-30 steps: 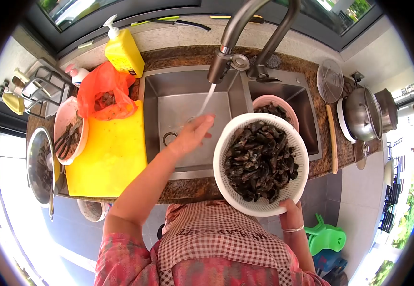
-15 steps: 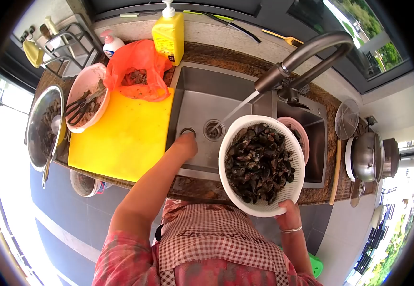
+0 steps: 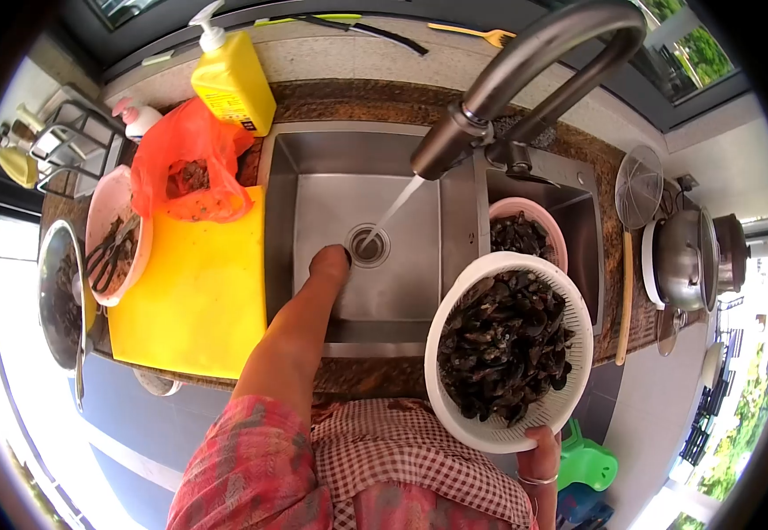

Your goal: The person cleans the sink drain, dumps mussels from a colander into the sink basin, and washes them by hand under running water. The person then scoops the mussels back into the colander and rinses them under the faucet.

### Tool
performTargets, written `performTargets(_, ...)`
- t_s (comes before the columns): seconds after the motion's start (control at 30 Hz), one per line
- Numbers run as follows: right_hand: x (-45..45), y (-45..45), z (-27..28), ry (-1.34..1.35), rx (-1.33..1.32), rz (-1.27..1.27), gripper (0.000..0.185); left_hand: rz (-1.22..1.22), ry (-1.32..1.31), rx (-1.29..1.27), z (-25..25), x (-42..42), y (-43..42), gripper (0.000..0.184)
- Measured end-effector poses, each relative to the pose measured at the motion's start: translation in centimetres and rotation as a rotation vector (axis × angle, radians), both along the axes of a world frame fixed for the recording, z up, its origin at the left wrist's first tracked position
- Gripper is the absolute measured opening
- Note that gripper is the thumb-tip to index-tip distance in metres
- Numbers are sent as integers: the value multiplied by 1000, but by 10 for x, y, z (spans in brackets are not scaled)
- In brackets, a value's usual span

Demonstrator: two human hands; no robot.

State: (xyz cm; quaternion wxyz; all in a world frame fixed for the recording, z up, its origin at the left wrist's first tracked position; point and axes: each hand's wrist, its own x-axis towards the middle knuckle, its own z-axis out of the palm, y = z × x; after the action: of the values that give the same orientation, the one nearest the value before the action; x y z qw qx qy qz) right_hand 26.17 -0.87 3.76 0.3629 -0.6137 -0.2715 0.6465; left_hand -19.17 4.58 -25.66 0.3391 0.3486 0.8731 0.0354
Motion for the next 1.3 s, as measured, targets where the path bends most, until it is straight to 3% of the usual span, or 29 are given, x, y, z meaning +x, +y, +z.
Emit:
performTargets(0.17,-3,2,-1,6,-55,-106,69,-188,35,71,13,22,35,28)
performTargets(0.27,-3,4,-4,18,-85,-114,67,-442,118,68,-8,32,44,31)
performTargets(0.57,-14,13,0,1,-89,-99,61,-518,41,-32,-33,38,42,31)
performTargets(0.67,-15,21,-4,-23,-92,-30,63,-548,-24,-63,-21,35,43,31)
performTargets(0.77,-19,33,-11,-53,-73,94,59,-455,-264,126,42,33,41,39)
performTargets(0.83,-31,45,-9,-53,-83,148,55,-27,-709,562,82,38,27,53)
performTargets(0.87,-39,51,-7,-45,-106,162,53,127,-953,532,127,33,23,60)
performTargets(0.9,-41,58,-9,-65,-156,251,54,179,-1146,784,125,30,16,64)
performTargets(0.93,-52,64,-9,31,-150,255,41,207,-1249,918,141,28,9,71)
performTargets(1.0,-58,73,-29,82,-171,400,44,201,-1394,1034,178,26,-6,80)
performTargets(1.03,-68,77,-33,152,-216,435,45,168,-1354,1081,193,25,-11,85)
performTargets(1.1,-85,83,-47,309,-325,513,49,296,-1423,1206,211,29,-26,65)
performTargets(1.17,-104,92,-52,349,-498,632,53,346,-1407,1240,212,13,-38,57)
performTargets(1.2,-108,95,-69,382,-598,690,55,319,-1300,1266,198,-3,-42,65)
performTargets(1.27,-126,101,-82,690,-820,749,58,169,-953,1319,191,-28,-37,63)
performTargets(1.3,-132,100,-99,734,-863,740,61,243,-714,1027,209,-32,-29,62)
